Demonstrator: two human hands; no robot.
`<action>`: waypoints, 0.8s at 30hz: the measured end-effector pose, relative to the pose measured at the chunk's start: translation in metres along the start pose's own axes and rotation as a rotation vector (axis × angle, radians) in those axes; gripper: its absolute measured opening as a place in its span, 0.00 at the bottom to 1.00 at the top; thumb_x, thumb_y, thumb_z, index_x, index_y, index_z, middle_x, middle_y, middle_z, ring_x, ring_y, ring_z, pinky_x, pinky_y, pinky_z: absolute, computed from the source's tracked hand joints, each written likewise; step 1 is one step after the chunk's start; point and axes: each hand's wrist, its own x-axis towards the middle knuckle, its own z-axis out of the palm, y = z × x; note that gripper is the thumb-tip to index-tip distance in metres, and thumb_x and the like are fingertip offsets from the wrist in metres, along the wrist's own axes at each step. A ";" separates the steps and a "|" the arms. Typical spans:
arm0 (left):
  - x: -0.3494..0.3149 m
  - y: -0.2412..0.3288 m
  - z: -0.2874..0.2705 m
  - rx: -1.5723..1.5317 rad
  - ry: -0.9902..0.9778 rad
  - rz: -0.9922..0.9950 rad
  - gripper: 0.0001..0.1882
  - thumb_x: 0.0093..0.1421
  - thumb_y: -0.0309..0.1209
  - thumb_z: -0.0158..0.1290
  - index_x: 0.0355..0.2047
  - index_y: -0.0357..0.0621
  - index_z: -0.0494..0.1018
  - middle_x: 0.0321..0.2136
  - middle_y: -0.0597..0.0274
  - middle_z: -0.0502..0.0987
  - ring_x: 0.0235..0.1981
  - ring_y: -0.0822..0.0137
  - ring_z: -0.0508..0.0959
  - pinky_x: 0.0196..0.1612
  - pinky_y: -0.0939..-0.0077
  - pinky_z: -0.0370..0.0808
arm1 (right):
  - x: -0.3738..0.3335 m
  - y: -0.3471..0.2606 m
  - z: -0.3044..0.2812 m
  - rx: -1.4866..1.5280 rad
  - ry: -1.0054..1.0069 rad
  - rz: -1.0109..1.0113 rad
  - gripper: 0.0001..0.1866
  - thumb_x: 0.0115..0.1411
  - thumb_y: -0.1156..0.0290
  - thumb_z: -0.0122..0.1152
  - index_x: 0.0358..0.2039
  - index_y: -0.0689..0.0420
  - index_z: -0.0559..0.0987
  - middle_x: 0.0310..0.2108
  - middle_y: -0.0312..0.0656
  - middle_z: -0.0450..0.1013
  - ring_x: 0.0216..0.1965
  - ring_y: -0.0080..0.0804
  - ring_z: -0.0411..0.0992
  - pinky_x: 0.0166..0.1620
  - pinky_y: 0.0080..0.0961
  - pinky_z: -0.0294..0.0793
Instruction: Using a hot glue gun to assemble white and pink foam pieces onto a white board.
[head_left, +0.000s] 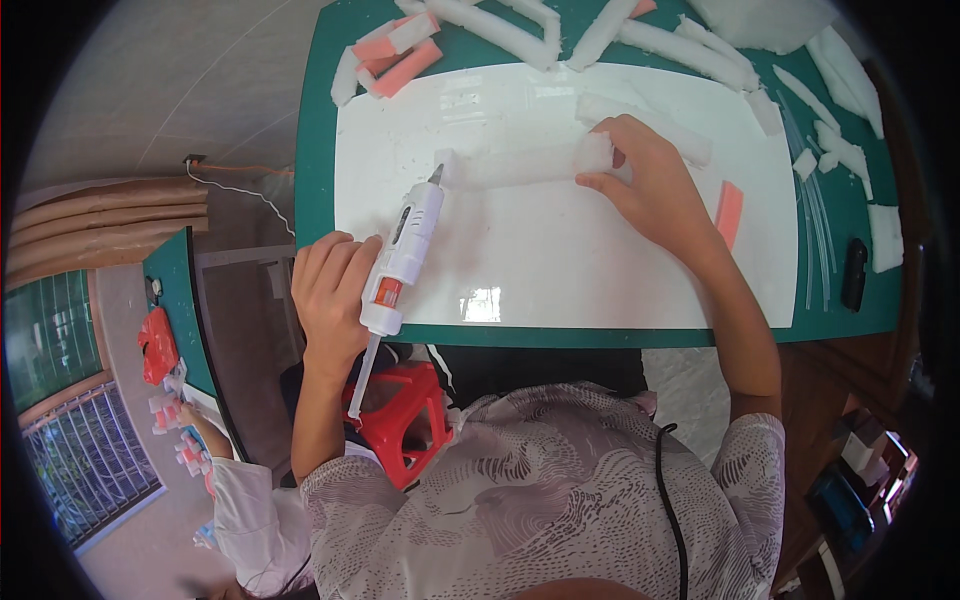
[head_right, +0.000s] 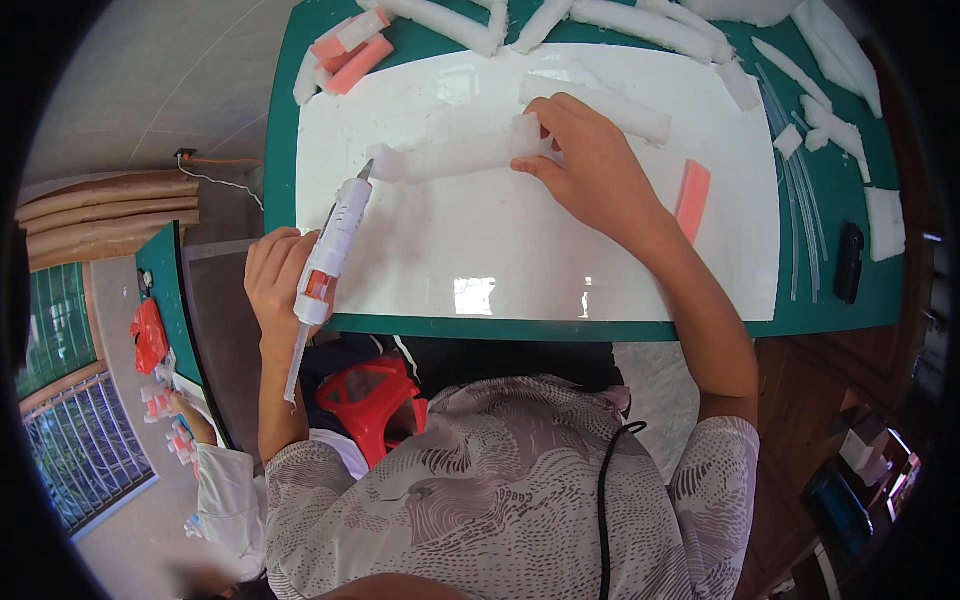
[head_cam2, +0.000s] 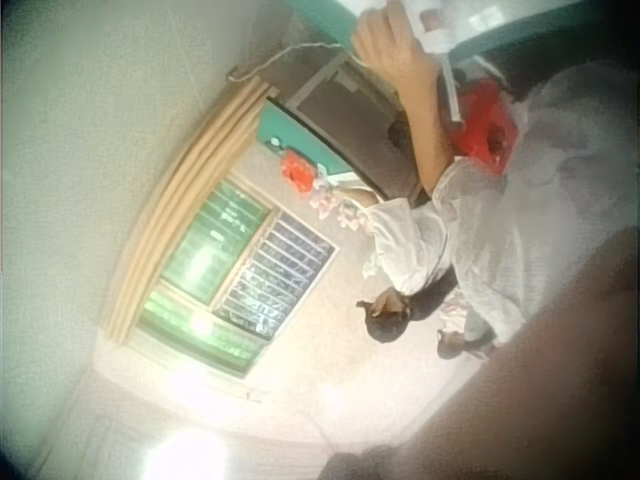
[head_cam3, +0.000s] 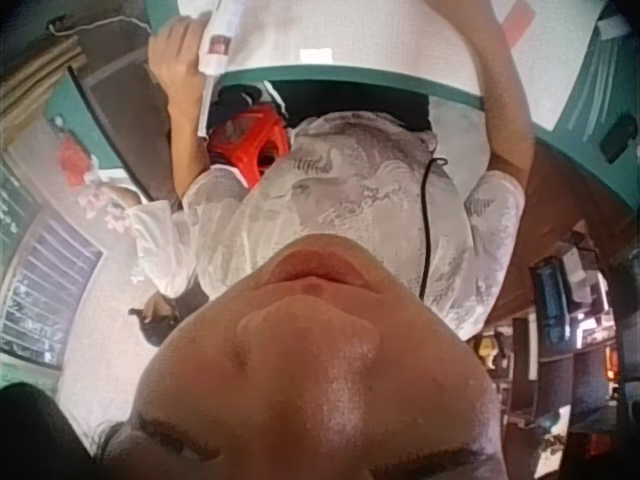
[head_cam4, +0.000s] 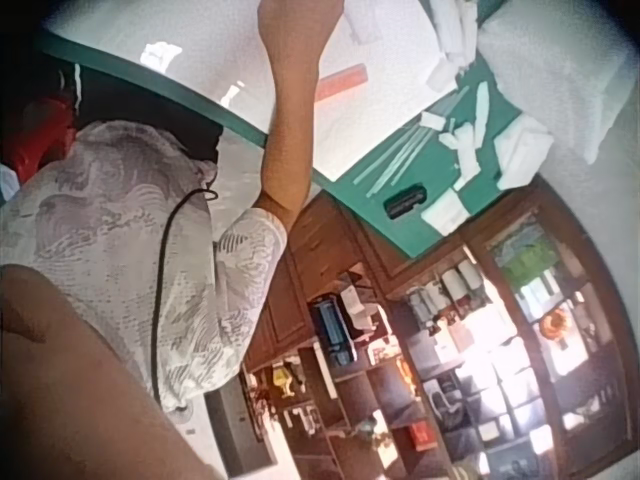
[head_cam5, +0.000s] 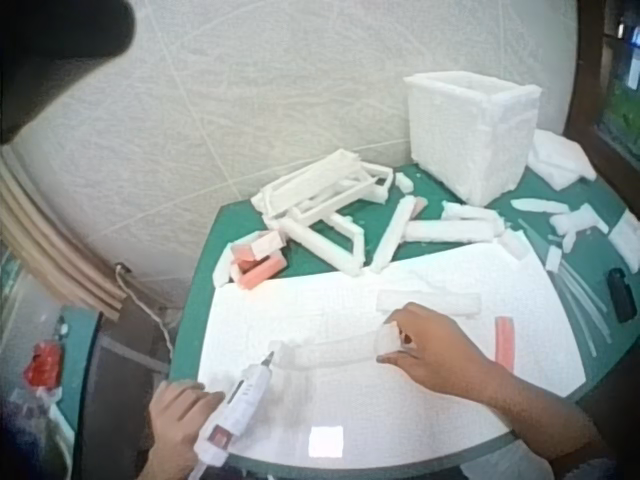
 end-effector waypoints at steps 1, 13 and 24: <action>0.000 0.000 0.000 -0.007 -0.005 -0.003 0.18 0.47 0.38 0.56 0.35 0.37 0.77 0.28 0.58 0.75 0.36 0.56 0.76 0.38 0.64 0.69 | -0.001 0.000 0.000 0.001 0.000 0.006 0.21 0.54 0.70 0.68 0.46 0.64 0.74 0.40 0.47 0.73 0.38 0.41 0.74 0.43 0.30 0.75; -0.002 -0.003 0.002 0.007 0.008 0.012 0.19 0.46 0.36 0.56 0.36 0.37 0.77 0.25 0.59 0.72 0.32 0.58 0.74 0.36 0.64 0.67 | -0.001 0.006 0.004 0.001 0.040 -0.047 0.19 0.55 0.69 0.67 0.45 0.62 0.74 0.37 0.46 0.72 0.36 0.40 0.73 0.41 0.30 0.74; -0.002 -0.001 -0.009 0.028 -0.015 0.003 0.17 0.39 0.27 0.59 0.33 0.35 0.77 0.26 0.54 0.74 0.31 0.53 0.75 0.37 0.63 0.72 | 0.000 0.003 0.005 -0.010 0.051 -0.042 0.20 0.55 0.69 0.67 0.45 0.62 0.74 0.36 0.45 0.72 0.36 0.40 0.73 0.40 0.30 0.74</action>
